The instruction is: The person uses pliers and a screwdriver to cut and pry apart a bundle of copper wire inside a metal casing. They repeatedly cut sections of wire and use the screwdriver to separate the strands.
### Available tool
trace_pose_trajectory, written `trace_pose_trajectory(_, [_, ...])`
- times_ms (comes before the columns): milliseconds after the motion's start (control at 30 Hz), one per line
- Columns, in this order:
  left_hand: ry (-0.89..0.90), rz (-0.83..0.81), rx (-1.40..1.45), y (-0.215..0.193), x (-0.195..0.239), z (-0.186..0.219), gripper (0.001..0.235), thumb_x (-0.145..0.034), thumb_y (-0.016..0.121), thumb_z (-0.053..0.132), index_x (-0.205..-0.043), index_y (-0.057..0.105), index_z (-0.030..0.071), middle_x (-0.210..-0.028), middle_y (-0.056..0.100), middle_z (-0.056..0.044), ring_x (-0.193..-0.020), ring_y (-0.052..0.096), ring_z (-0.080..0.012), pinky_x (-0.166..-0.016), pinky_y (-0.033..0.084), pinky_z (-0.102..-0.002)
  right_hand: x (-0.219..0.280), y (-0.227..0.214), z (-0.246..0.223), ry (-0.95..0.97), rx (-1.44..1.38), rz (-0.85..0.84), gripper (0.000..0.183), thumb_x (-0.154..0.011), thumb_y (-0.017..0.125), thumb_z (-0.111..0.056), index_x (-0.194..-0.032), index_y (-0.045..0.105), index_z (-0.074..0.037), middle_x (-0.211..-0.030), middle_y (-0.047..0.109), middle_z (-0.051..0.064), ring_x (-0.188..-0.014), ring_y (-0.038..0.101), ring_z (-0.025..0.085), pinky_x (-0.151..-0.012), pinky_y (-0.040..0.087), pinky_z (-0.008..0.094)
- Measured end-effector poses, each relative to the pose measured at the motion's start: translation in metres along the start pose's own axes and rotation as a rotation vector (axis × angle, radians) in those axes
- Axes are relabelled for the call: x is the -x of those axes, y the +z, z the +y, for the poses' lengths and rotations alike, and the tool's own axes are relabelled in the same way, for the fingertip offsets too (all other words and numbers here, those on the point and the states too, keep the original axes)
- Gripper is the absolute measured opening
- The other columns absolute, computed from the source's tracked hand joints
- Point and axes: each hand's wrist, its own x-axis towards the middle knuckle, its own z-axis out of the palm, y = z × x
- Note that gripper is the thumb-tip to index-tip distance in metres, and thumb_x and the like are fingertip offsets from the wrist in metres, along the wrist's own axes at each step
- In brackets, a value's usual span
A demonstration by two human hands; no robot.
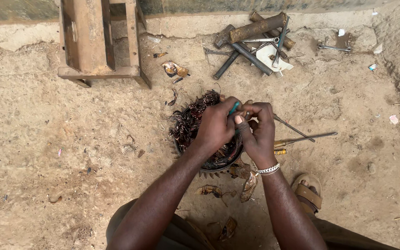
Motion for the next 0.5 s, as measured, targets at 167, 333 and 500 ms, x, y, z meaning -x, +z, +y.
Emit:
trace_pose_trajectory(167, [-0.298, 0.068, 0.286, 0.006, -0.021, -0.034, 0.011, -0.099, 0.061, 0.004, -0.108, 0.067, 0.004, -0.089, 0.076, -0.011, -0.074, 0.078, -0.0148, -0.065, 0.068, -0.030, 0.033, -0.007, 0.006, 0.077, -0.072, -0.072, 0.007, -0.099, 0.066, -0.001, -0.105, 0.062, -0.003, -0.106, 0.069, 0.010, -0.088, 0.072, 0.015, -0.076, 0.064, 0.028])
trace_pose_trajectory(333, [-0.452, 0.028, 0.197, 0.009, -0.040, -0.063, 0.018, -0.098, 0.064, 0.011, -0.116, 0.067, 0.007, -0.092, 0.075, -0.012, -0.074, 0.077, -0.0166, -0.063, 0.064, -0.031, 0.051, -0.025, 0.020, -0.046, -0.084, -0.075, 0.007, -0.103, 0.064, -0.002, -0.105, 0.058, -0.003, -0.108, 0.072, 0.013, -0.096, 0.072, 0.018, -0.081, 0.061, 0.030])
trace_pose_trajectory(500, [-0.281, -0.041, -0.097, 0.025, -0.040, -0.070, 0.028, -0.088, 0.074, 0.005, -0.116, 0.073, 0.009, -0.090, 0.077, -0.014, -0.077, 0.076, -0.0178, -0.062, 0.065, -0.033, 0.059, -0.023, 0.042, -0.005, 0.104, -0.099, 0.008, -0.098, 0.067, -0.004, -0.102, 0.060, -0.004, -0.104, 0.075, 0.011, -0.090, 0.074, 0.017, -0.073, 0.061, 0.028])
